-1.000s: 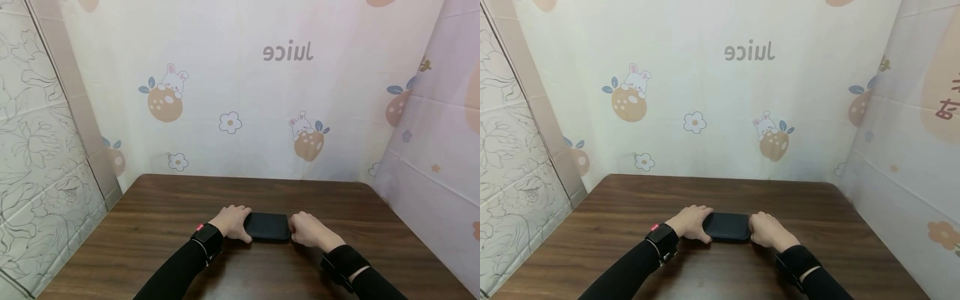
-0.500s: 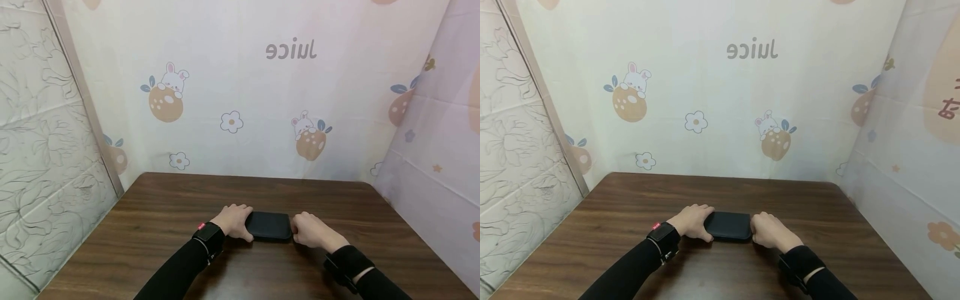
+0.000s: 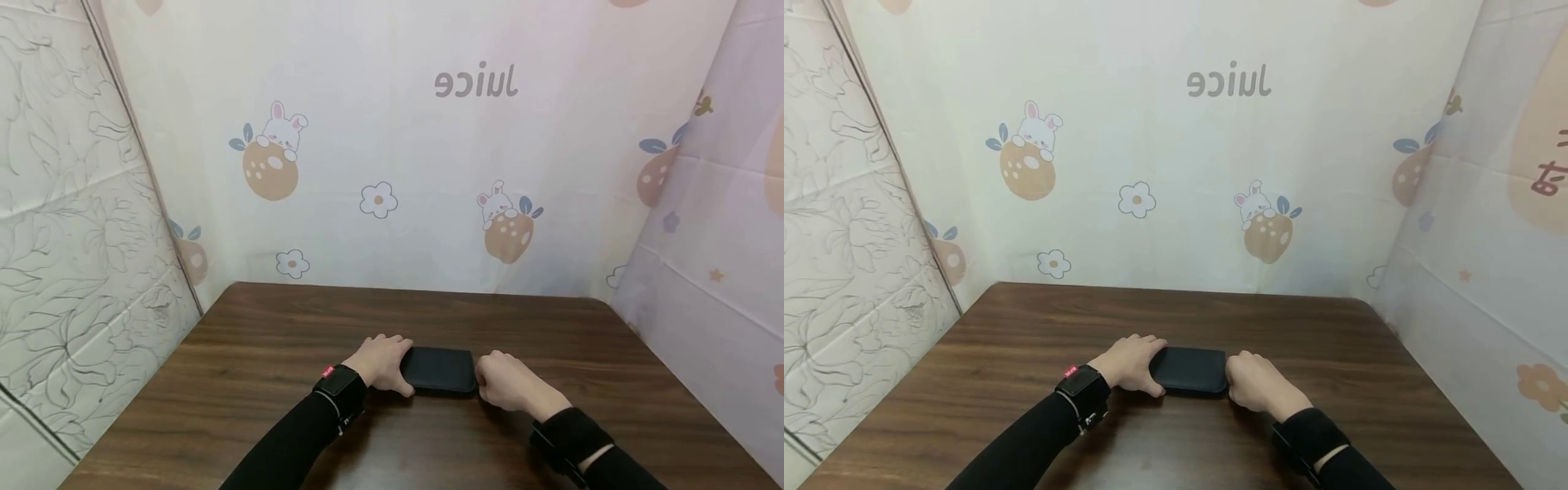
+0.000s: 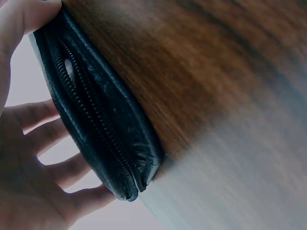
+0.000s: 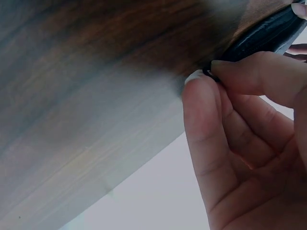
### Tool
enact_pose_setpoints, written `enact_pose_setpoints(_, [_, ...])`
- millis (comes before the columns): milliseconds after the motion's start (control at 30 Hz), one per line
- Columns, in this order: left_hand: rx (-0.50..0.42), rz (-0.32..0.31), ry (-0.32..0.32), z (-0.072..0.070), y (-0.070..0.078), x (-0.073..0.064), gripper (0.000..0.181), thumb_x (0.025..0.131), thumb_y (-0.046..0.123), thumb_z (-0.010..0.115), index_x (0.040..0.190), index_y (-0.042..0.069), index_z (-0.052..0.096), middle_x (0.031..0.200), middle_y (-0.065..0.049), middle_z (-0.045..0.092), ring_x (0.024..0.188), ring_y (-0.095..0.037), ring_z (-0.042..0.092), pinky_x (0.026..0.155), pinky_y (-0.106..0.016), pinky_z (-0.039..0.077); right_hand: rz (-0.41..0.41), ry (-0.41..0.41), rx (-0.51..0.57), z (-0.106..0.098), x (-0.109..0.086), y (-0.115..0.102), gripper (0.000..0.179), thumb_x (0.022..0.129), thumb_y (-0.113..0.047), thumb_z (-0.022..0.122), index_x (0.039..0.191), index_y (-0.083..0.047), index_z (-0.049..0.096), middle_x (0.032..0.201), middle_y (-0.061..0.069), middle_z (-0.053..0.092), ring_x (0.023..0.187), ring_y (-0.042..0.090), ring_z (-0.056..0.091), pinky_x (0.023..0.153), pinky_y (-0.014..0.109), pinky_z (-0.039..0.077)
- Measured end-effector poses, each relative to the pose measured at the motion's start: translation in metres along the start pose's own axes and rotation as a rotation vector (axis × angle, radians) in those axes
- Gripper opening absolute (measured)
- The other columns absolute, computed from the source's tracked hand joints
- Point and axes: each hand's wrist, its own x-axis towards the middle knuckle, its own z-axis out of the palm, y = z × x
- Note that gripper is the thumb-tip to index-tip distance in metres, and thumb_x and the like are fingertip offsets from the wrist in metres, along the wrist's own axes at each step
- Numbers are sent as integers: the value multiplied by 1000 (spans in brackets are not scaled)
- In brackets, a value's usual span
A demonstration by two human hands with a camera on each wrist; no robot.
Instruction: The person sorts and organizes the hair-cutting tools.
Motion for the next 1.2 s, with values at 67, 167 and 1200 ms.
enact_pose_setpoints(67, [0,0,2,1,1,0,87,77,55,82,150,18,50,144,-2,56,125,-28,54,104,-50,43,-6,2,1,1,-2,0,38,83,3,66,58,-19,47,54,-9,29,47,6,27,49,25,24])
enact_pose_setpoints(167, [3,-1,8,3,2,0,87,77,55,82,150,18,50,144,-2,56,125,-29,54,104,-50,43,-22,18,-2,2,-4,2,36,84,2,67,58,-18,51,54,-10,32,47,5,29,48,25,25])
enact_pose_setpoints(1200, [-20,-2,6,-2,0,-4,88,76,56,83,149,19,51,144,0,56,126,-27,54,104,-49,42,30,45,11,2,-10,-11,32,83,2,67,60,-18,58,52,-10,42,45,5,36,46,23,30])
